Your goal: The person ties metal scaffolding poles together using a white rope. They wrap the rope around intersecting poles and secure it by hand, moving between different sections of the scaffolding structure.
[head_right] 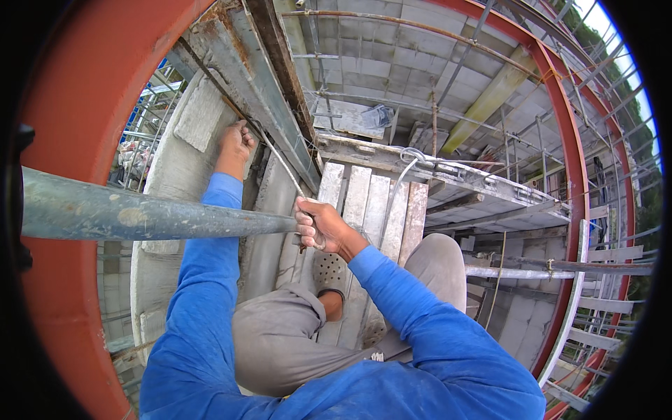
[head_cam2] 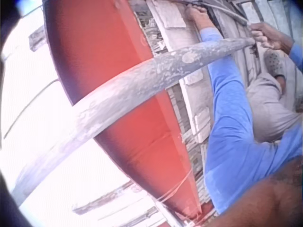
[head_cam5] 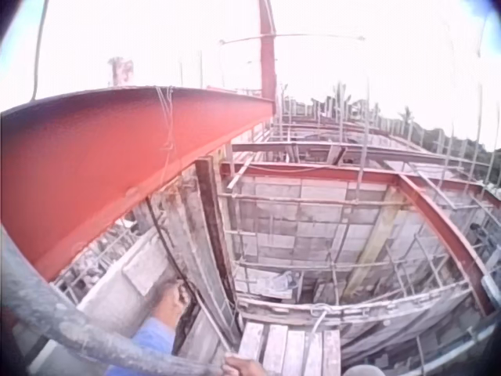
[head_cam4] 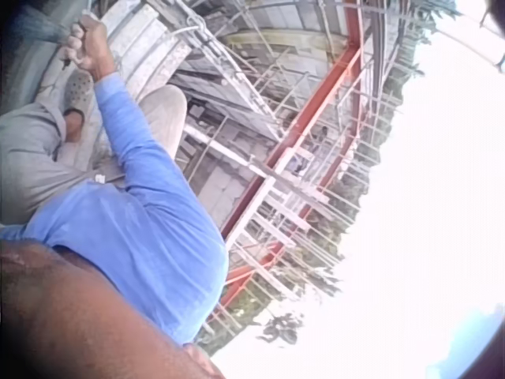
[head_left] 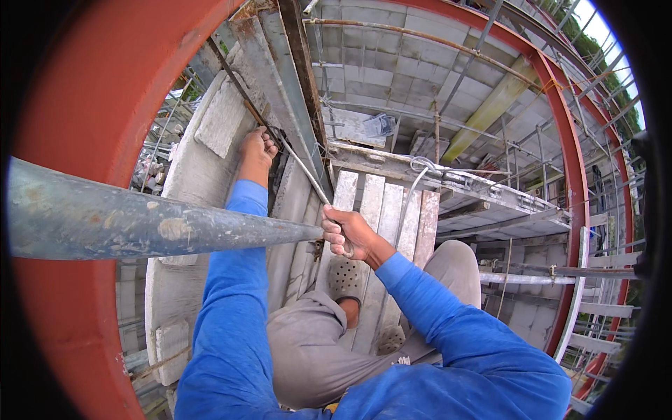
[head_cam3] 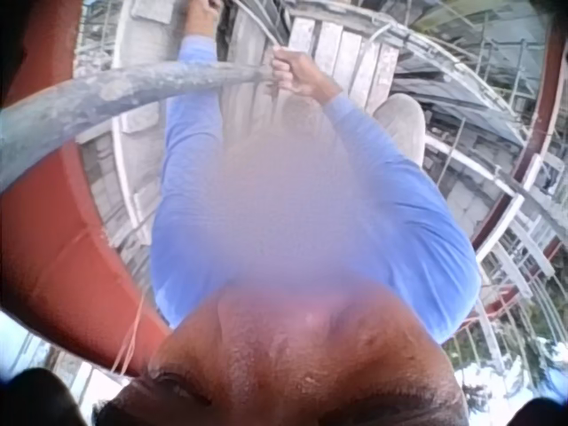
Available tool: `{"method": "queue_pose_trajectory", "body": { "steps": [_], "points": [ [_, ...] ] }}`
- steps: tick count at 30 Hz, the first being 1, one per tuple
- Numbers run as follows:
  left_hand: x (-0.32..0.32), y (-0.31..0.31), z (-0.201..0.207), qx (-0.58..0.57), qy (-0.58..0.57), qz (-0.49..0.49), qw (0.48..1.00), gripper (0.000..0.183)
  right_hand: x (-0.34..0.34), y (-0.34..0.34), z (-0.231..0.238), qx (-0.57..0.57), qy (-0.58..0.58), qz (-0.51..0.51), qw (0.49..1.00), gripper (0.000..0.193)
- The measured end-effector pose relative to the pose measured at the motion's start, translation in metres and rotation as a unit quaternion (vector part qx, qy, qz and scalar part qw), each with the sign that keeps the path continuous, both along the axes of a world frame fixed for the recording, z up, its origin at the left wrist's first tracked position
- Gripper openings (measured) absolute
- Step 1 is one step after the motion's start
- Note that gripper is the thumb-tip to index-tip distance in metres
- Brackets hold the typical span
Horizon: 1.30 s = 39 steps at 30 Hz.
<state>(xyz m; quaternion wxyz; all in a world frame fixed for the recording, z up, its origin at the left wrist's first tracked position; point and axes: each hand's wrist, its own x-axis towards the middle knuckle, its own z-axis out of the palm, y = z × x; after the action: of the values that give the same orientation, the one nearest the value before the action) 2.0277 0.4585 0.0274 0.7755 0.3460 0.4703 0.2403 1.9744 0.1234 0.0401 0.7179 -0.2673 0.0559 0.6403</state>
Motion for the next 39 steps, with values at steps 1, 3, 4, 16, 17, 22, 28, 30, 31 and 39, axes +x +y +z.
{"method": "queue_pose_trajectory", "body": {
  "steps": [1,3,4,16,17,22,28,30,31,39],
  "points": [
    [0.003,-0.01,-0.003,0.025,0.015,-0.009,1.0,0.008,0.005,-0.003,0.0,-0.013,-0.011,0.006,1.0,0.029],
    [0.005,-0.03,-0.005,0.076,0.043,-0.026,0.996,0.008,0.017,-0.009,0.002,-0.032,-0.032,0.017,0.999,0.03],
    [0.002,-0.031,-0.008,0.107,0.044,-0.02,0.993,0.003,0.021,-0.011,0.004,-0.034,-0.041,0.025,0.998,0.03],
    [-0.008,-0.034,-0.014,0.132,0.033,-0.022,0.99,0.013,0.04,-0.025,0.029,-0.06,-0.088,0.089,0.99,0.028],
    [-0.004,-0.036,-0.016,0.135,0.023,-0.019,0.99,0.013,0.049,-0.026,0.032,-0.06,-0.1,0.104,0.988,0.028],
    [0.01,-0.04,-0.035,0.133,0.001,0.011,0.991,0.016,0.074,-0.025,0.05,-0.11,-0.214,0.143,0.96,0.029],
    [0.017,-0.027,-0.068,0.077,-0.138,0.011,0.987,0.021,0.04,-0.007,0.058,-0.217,-0.754,0.164,0.598,0.028],
    [0.02,-0.03,-0.077,0.052,-0.19,0.002,0.98,0.026,0.019,-0.01,0.016,-0.176,-0.808,0.084,0.555,0.025],
    [0.016,-0.031,-0.078,0.043,-0.213,-0.004,0.976,0.029,0.014,-0.012,0.014,-0.188,-0.811,0.103,0.545,0.027],
    [0.004,-0.033,-0.073,-0.018,-0.329,-0.042,0.943,0.031,0.014,-0.018,0.032,-0.266,-0.875,0.255,0.313,0.057]
  ]
}}
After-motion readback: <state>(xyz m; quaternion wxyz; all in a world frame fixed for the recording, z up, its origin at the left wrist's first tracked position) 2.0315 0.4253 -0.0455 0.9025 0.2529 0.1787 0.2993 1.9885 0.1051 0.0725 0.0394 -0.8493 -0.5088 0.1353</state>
